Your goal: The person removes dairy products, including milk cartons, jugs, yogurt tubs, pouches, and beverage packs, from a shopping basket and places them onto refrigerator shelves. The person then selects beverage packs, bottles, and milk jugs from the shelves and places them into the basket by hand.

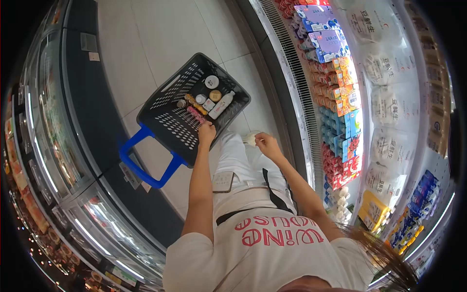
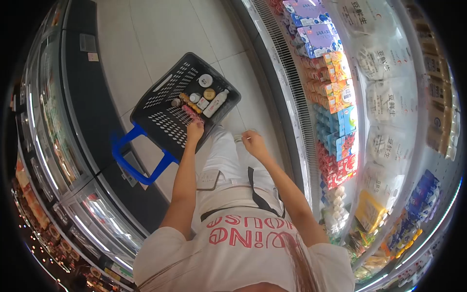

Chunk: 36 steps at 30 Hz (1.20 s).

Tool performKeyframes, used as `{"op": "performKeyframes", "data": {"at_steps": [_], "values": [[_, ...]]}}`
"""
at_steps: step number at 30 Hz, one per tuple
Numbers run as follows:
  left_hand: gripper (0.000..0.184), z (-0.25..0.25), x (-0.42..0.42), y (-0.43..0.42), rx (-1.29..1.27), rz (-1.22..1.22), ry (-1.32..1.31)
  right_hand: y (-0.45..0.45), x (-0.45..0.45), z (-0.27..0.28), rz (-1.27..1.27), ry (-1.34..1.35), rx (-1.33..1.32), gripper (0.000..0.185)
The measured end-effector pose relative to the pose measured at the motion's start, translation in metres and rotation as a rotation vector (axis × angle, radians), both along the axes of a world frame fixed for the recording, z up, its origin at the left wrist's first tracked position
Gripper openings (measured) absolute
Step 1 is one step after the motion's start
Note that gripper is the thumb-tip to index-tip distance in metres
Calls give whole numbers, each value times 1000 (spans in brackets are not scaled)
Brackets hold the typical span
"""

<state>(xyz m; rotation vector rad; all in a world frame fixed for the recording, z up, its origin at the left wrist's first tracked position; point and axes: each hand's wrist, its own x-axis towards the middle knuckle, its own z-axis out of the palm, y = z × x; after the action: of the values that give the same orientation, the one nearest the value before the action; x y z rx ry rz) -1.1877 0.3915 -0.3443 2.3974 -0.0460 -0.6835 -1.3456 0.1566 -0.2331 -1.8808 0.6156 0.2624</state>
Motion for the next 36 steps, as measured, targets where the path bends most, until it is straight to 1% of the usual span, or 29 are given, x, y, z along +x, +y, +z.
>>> {"op": "performKeyframes", "data": {"at_steps": [1, 2, 3, 4, 5, 7, 9, 10, 11, 12, 13, 14, 16, 17, 18, 19, 20, 21, 23, 24, 26, 27, 28, 29, 30, 32, 33, 34, 36], "values": [[17, -36, 4, 1, 123, 19, -68, 9, 23, -26, 20, 27, 27, 16], [21, -65, 13, 1, 145, 22, -53, 19, 50, -45, 61, -14, -54, 17], [26, -86, 28, -3, 187, 4, 19, 34, 70, -62, 104, -46, -127, 17], [31, -102, 38, -7, 234, -16, 101, 48, 81, -76, 147, -70, -195, 18], [37, -118, 48, -11, 286, -12, 118, 59, 91, -89, 186, -89, -246, 19], [48, -128, 83, -35, 379, -4, 128, 72, 115, -103, 260, -149, -362, 22], [53, -148, 112, -47, 344, -71, 85, 80, 127, -102, 328, 1, -354, 27], [56, -164, 131, -56, 322, -101, 50, 80, 126, -109, 390, 13, -358, 28], [58, -183, 143, -65, 322, -83, -15, 80, 122, -121, 395, -6, -354, 31], [65, -205, 156, -72, 363, -81, 18, 79, 120, -129, 354, -78, -379, 23], [70, -236, 164, -77, 386, -99, 6, 74, 119, -135, 354, -46, -334, 27], [75, -265, 175, -86, 401, -115, -11, 69, 114, -150, 314, -117, -288, 27], [83, -274, 194, -105, 445, -204, -6, 56, 118, -151, 366, -183, -234, 36], [90, -303, 197, -109, 455, -262, -44, 53, 117, -153, 427, -155, -242, 39], [91, -323, 200, -114, 493, -329, -37, 51, 128, -142, 420, -204, -301, 40], [88, -339, 209, -121, 530, -378, 61, 49, 128, -146, 352, -301, -231, 41], [83, -368, 207, -122, 597, -386, 4, 48, 126, -146, 348, -292, -236, 40], [79, -383, 206, -117, 553, -360, -69, 50, 119, -154, 308, -277, -183, 40], [85, -335, 210, -112, 464, -366, -24, 53, 104, -169, 223, -252, -79, 38], [86, -320, 207, -107, 426, -287, -43, 51, 106, -167, 271, -286, -203, 37], [88, -292, 196, -103, 410, -133, -68, 46, 111, -159, 342, -310, -233, 37], [90, -263, 191, -101, 388, -65, -52, 44, 115, -155, 380, -329, -244, 36], [90, -234, 186, -96, 382, -36, -65, 43, 116, -155, 325, -256, -134, 40], [87, -208, 178, -88, 338, -37, -144, 40, 114, -158, 273, -172, -28, 43], [84, -157, 173, -86, 318, -58, -141, 34, 117, -153, 226, -89, 69, 47], [89, -95, 151, -72, 225, -94, -223, 23, 136, -116, 128, -82, -12, 69], [93, -45, 142, -70, 194, -107, -217, 15, 144, -114, 224, -214, -181, 88], [95, 21, 135, -72, 114, -108, -107, 13, 152, -84, 235, -282, -251, 90], [92, 94, 113, -70, -34, -115, -125, 6, 170, -8, 242, -402, -396, 95]]}}
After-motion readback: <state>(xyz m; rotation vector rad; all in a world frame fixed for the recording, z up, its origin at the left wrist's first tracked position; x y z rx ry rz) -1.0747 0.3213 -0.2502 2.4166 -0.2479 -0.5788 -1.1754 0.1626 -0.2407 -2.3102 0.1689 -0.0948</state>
